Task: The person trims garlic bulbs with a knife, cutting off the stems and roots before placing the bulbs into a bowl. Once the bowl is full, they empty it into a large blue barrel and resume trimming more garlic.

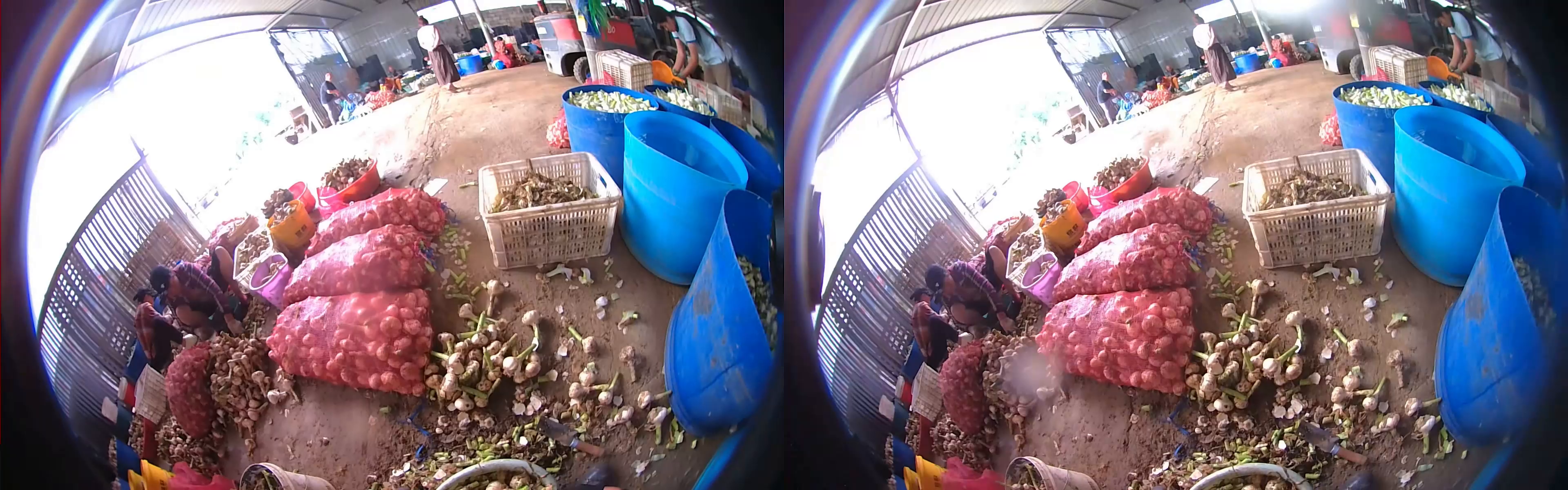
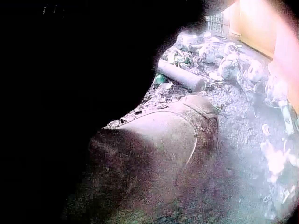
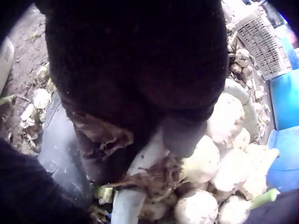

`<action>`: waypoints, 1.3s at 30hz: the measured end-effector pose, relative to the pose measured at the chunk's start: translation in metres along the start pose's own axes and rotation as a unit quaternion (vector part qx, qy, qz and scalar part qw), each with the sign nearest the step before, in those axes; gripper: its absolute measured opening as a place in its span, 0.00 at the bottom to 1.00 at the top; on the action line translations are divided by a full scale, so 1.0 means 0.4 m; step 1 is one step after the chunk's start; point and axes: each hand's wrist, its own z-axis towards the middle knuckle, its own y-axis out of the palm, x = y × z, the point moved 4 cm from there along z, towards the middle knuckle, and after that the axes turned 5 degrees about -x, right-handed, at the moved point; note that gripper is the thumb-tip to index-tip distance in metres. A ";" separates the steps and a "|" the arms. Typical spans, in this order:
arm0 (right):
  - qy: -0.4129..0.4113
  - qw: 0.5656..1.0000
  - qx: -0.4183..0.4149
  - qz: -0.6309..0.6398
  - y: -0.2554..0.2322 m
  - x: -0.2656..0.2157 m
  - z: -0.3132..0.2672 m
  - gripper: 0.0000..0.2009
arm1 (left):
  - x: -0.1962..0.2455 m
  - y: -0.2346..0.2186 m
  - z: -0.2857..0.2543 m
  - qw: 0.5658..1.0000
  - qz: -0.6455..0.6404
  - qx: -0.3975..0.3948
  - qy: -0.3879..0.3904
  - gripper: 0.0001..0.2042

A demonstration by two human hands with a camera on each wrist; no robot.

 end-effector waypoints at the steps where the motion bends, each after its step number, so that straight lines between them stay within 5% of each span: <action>1: -0.014 1.000 -0.007 0.006 -0.012 -0.014 0.025 0.13 | 0.013 -0.014 -0.013 1.000 -0.008 0.021 0.009 0.17; 7: -0.075 0.993 -0.049 0.076 -0.018 -0.064 0.090 0.12 | 0.101 -0.050 -0.129 0.991 -0.051 0.111 0.046 0.15; 14: 0.031 0.940 0.103 0.324 0.121 0.136 -0.358 0.12 | 0.387 0.033 0.107 0.990 -0.040 -0.094 0.095 0.13; 21: -0.082 0.838 0.236 0.485 -0.111 0.092 -0.455 0.13 | 0.738 -0.021 0.153 0.988 -0.065 -0.009 0.139 0.12; 25: -0.081 0.802 0.296 0.512 -0.317 0.022 -0.633 0.14 | 0.992 -0.027 0.181 0.984 -0.073 0.044 0.156 0.11; 27: -0.064 0.808 0.370 0.454 -0.409 0.038 -0.699 0.13 | 1.224 0.017 0.169 0.903 0.232 0.115 0.342 0.06; 31: -0.250 0.616 0.417 0.619 -0.590 0.032 -0.914 0.08 | 1.603 0.177 0.103 0.948 -0.161 0.078 0.265 0.05; 33: -0.416 0.478 0.474 0.611 -0.654 0.088 -0.996 0.09 | 1.788 0.151 0.125 0.871 0.142 0.152 0.444 0.05; 34: -0.417 0.473 0.473 0.615 -0.655 0.088 -1.038 0.09 | 1.881 0.223 0.124 0.879 0.039 0.044 0.474 0.05; 35: -0.465 0.436 0.468 0.613 -0.649 0.075 -1.099 0.12 | 1.973 0.237 0.146 0.809 0.226 0.107 0.532 0.07; 36: -0.510 0.398 0.461 0.607 -0.638 0.073 -1.142 0.15 | 2.050 0.350 0.109 0.838 0.151 0.054 0.521 0.07; 37: -0.507 0.396 0.459 0.612 -0.613 0.083 -1.150 0.15 | 2.126 0.453 0.079 0.789 0.224 0.103 0.563 0.08; 38: -0.507 0.386 0.507 0.581 -0.582 0.096 -1.164 0.18 | 2.149 0.573 0.054 0.836 0.055 -0.005 0.545 0.08; 39: -0.507 0.374 0.553 0.546 -0.552 0.107 -1.178 0.20 | 2.176 0.633 0.073 0.774 0.148 0.074 0.611 0.09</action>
